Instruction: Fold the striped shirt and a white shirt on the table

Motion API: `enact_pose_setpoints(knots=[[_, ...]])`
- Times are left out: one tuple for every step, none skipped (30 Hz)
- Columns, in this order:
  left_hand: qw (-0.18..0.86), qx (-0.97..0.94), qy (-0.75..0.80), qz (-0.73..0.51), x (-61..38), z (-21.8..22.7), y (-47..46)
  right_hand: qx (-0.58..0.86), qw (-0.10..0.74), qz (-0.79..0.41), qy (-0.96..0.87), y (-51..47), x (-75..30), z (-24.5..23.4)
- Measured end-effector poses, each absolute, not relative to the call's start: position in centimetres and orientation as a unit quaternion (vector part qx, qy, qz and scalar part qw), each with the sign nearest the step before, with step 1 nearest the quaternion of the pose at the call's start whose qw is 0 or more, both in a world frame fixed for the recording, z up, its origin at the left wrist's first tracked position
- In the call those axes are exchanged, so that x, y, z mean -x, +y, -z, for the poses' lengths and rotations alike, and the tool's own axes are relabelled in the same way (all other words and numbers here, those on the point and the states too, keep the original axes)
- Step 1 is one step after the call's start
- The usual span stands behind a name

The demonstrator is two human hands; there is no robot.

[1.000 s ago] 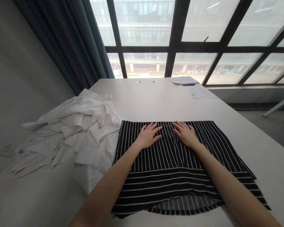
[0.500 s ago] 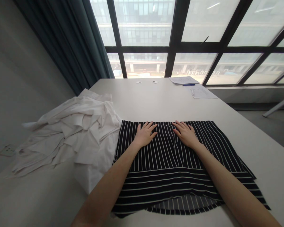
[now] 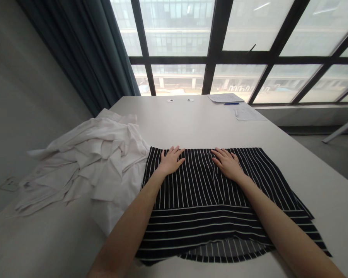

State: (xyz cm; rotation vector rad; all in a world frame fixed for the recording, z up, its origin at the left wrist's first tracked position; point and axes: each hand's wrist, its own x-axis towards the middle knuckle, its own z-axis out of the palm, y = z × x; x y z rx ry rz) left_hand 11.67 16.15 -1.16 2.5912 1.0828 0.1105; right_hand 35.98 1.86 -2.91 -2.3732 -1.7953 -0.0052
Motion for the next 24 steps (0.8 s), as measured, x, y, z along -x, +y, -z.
enact_pose_setpoints(knots=[[0.162, -0.908, 0.384, -0.039, -11.5, 1.1, 16.3, 0.795, 0.082, 0.001, -0.601, 1.9, -36.0, 2.9], [0.158, -0.907, 0.389, -0.04, -11.4, 1.1, 16.4, 0.795, 0.081, 0.0, -0.601, 1.9, -36.0, 2.9], [0.154, -0.905, 0.395, -0.039, -11.4, 1.1, 16.5, 0.795, 0.08, -0.001, -0.601, 1.9, -36.0, 2.9], [0.15, -0.904, 0.399, -0.038, -11.3, 1.0, 16.5, 0.795, 0.08, -0.002, -0.601, 1.9, -36.0, 2.9], [0.147, -0.903, 0.402, -0.037, -11.3, 1.0, 16.6, 0.795, 0.081, -0.002, -0.601, 1.9, -36.0, 2.9], [0.145, -0.903, 0.403, -0.036, -11.3, 1.0, 16.6, 0.795, 0.081, -0.003, -0.602, 1.9, -36.0, 2.9], [0.144, -0.903, 0.404, -0.034, -11.3, 1.0, 16.6, 0.794, 0.082, -0.003, -0.602, 1.9, -36.1, 2.9], [0.144, -0.902, 0.405, -0.032, -11.3, 1.0, 16.7, 0.794, 0.082, -0.003, -0.602, 1.9, -36.1, 2.9], [0.144, -0.902, 0.406, -0.031, -11.2, 1.0, 16.8, 0.795, 0.082, -0.003, -0.602, 1.9, -36.1, 2.9], [0.143, -0.901, 0.409, -0.03, -11.2, 1.0, 16.9, 0.795, 0.082, -0.003, -0.601, 1.9, -36.0, 2.9], [0.142, -0.899, 0.413, -0.03, -11.1, 1.0, 17.0, 0.795, 0.083, -0.003, -0.601, 1.9, -36.0, 2.8], [0.141, -0.897, 0.418, -0.03, -11.0, 1.0, 17.2, 0.795, 0.083, -0.002, -0.601, 1.8, -36.0, 2.8], [0.14, -0.895, 0.423, -0.029, -10.9, 0.9, 17.3, 0.795, 0.084, 0.0, -0.601, 1.8, -36.0, 2.8], [0.139, -0.893, 0.427, -0.029, -10.8, 0.9, 17.5, 0.794, 0.084, 0.0, -0.602, 1.8, -36.0, 2.8], [0.139, -0.892, 0.43, -0.029, -10.7, 0.9, 17.6, 0.793, 0.084, 0.0, -0.604, 1.8, -36.0, 2.7], [0.138, -0.891, 0.431, -0.03, -10.6, 0.9, 17.7, 0.791, 0.085, -0.001, -0.605, 1.7, -35.9, 2.7], [0.137, -0.891, 0.433, -0.03, -10.5, 0.9, 17.9, 0.79, 0.086, -0.001, -0.607, 1.7, -35.9, 2.7], [0.137, -0.89, 0.434, -0.03, -10.4, 0.9, 17.9, 0.79, 0.086, -0.001, -0.607, 1.7, -35.9, 2.7], [0.136, -0.889, 0.437, -0.032, -10.4, 0.9, 18.0, 0.79, 0.087, -0.002, -0.607, 1.7, -36.0, 2.7], [0.134, -0.886, 0.442, -0.035, -10.4, 1.0, 18.1, 0.791, 0.087, -0.002, -0.606, 1.7, -36.0, 2.8], [0.131, -0.883, 0.449, -0.038, -10.3, 1.1, 18.1, 0.792, 0.088, -0.002, -0.604, 1.8, -36.0, 2.8], [0.128, -0.88, 0.456, -0.043, -10.3, 1.1, 18.2, 0.792, 0.087, -0.002, -0.604, 1.8, -36.0, 2.8], [0.125, -0.877, 0.462, -0.047, -10.3, 1.2, 18.2, 0.792, 0.087, -0.003, -0.604, 1.8, -36.0, 2.8], [0.122, -0.875, 0.466, -0.051, -10.3, 1.2, 18.2, 0.792, 0.087, -0.003, -0.604, 1.8, -36.1, 2.9]])
